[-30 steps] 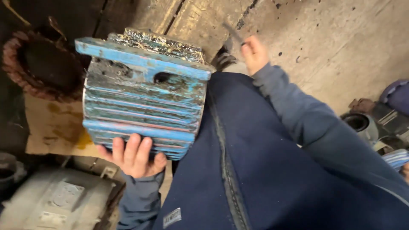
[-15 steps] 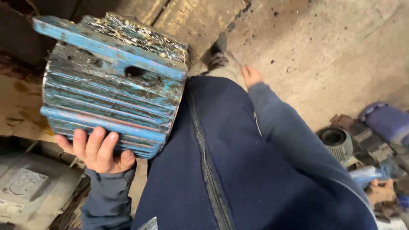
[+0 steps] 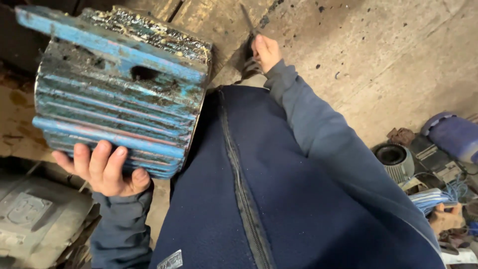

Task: The person holds a blue, ribbed metal part and uses a flathead screwdriver to scrape away dark residue and debris from its surface. They repeatedly scrape the grooves and flat areas, occasionally rotating the part to access different sides and wiping away the loosened material.

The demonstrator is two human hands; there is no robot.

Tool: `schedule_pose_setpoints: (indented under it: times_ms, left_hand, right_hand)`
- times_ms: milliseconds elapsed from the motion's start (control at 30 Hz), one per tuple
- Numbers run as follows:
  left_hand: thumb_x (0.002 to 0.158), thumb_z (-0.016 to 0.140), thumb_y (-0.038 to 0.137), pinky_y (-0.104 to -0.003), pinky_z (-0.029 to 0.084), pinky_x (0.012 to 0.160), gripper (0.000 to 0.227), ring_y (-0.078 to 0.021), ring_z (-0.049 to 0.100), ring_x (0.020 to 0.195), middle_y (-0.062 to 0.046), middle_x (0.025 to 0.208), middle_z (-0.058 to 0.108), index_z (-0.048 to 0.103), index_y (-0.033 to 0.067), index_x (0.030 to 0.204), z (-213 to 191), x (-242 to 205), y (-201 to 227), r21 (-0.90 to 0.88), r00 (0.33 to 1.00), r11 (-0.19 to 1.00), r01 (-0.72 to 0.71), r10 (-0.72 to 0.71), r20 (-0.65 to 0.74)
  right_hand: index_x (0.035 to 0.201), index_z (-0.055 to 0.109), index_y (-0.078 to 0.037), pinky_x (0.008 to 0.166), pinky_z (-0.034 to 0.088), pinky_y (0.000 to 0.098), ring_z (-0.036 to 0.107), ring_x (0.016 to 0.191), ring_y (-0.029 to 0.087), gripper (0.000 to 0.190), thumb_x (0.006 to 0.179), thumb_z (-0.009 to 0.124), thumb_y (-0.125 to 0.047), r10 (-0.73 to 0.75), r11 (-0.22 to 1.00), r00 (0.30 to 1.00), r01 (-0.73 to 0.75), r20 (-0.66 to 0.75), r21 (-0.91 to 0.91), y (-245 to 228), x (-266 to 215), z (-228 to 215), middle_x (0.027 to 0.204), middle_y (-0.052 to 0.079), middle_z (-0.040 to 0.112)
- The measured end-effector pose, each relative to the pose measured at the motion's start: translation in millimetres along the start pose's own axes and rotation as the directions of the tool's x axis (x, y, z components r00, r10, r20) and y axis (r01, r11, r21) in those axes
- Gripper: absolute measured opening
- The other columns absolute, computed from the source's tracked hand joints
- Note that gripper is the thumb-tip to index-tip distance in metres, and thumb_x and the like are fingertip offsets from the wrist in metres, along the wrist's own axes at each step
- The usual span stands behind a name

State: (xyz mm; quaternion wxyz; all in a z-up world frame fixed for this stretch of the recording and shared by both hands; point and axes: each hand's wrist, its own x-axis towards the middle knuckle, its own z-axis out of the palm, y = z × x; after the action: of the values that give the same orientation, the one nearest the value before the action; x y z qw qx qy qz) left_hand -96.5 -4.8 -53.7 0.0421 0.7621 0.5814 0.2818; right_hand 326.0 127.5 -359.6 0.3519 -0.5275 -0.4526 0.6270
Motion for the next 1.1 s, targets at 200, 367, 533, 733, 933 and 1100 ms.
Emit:
schedule_pose_setpoints:
  times_ms: [200, 367, 533, 733, 933, 1100]
  left_hand:
    - [0.107, 0.049, 0.05, -0.068, 0.008, 0.127, 0.048, -0.0312, 0.035, 0.153, -0.007, 0.148, 0.058, 0.067, 0.0111, 0.128, 2, 0, 2, -0.031, 0.999, 0.998, 0.046, -0.045, 0.006]
    - [0.107, 0.049, 0.049, -0.068, 0.007, 0.126, 0.047, -0.0324, 0.034, 0.153, -0.008, 0.147, 0.059, 0.067, 0.0107, 0.128, 7, 0, -3, -0.036, 0.999, 0.999, 0.004, -0.005, -0.045]
    - [0.106, 0.05, 0.048, -0.068, 0.007, 0.127, 0.047, -0.0326, 0.036, 0.152, -0.01, 0.145, 0.059, 0.068, 0.0097, 0.126, 9, -2, -4, -0.03, 0.999, 0.999, 0.021, -0.022, -0.03]
    - [0.105, 0.05, 0.047, -0.07, 0.009, 0.126, 0.046, -0.0336, 0.036, 0.152, -0.01, 0.144, 0.061, 0.069, 0.0085, 0.122, 7, 0, -6, -0.02, 0.999, 1.0, 0.01, -0.011, -0.046]
    - [0.107, 0.051, 0.048, -0.071, 0.009, 0.125, 0.047, -0.0359, 0.036, 0.152, -0.012, 0.142, 0.061, 0.068, 0.0071, 0.122, 2, 2, -1, -0.002, 0.999, 1.0, 0.021, -0.021, -0.042]
    - [0.106, 0.05, 0.049, -0.07, 0.01, 0.127, 0.049, -0.0361, 0.035, 0.152, -0.013, 0.142, 0.059, 0.066, 0.007, 0.126, -4, 2, 7, 0.039, 0.996, 0.997, 0.068, -0.07, 0.052]
  right_hand:
    - [0.081, 0.061, -0.005, 0.054, 0.037, 0.0271, 0.047, 0.059, 0.009, 0.05, 0.109, 0.052, -0.046, 0.151, 0.987, 0.987, -0.148, -0.062, 0.055, 81, -34, -22, 0.066, -0.003, 0.054]
    - [0.095, 0.065, -0.002, 0.064, 0.044, 0.0325, 0.056, 0.071, 0.012, 0.044, 0.111, 0.055, -0.042, 0.11, 0.949, 0.989, -0.133, -0.097, -0.286, 119, -82, -76, 0.077, 0.002, 0.061]
    - [0.103, 0.071, -0.004, 0.07, 0.05, 0.0404, 0.062, 0.071, 0.026, 0.033, 0.105, 0.058, -0.035, 0.246, 0.805, 0.963, -0.266, -0.11, -0.53, 67, -114, -82, 0.075, 0.015, 0.066]
    - [0.109, 0.065, -0.005, 0.071, 0.053, 0.04, 0.067, 0.077, 0.033, 0.028, 0.098, 0.069, -0.03, -0.115, 0.851, 0.989, 0.145, 0.09, -0.504, -2, -58, -38, 0.086, 0.017, 0.067]
    - [0.092, 0.064, -0.002, 0.058, 0.045, 0.039, 0.052, 0.059, 0.027, 0.031, 0.094, 0.075, -0.031, -0.199, 0.871, 0.965, 0.254, 0.17, -0.422, 44, -16, 6, 0.069, 0.015, 0.053]
    - [0.076, 0.054, -0.003, 0.054, 0.038, 0.0375, 0.047, 0.055, 0.023, 0.056, 0.105, 0.056, -0.05, -0.267, 0.952, 0.961, 0.274, 0.073, -0.135, 110, 16, 14, 0.062, 0.011, 0.048]
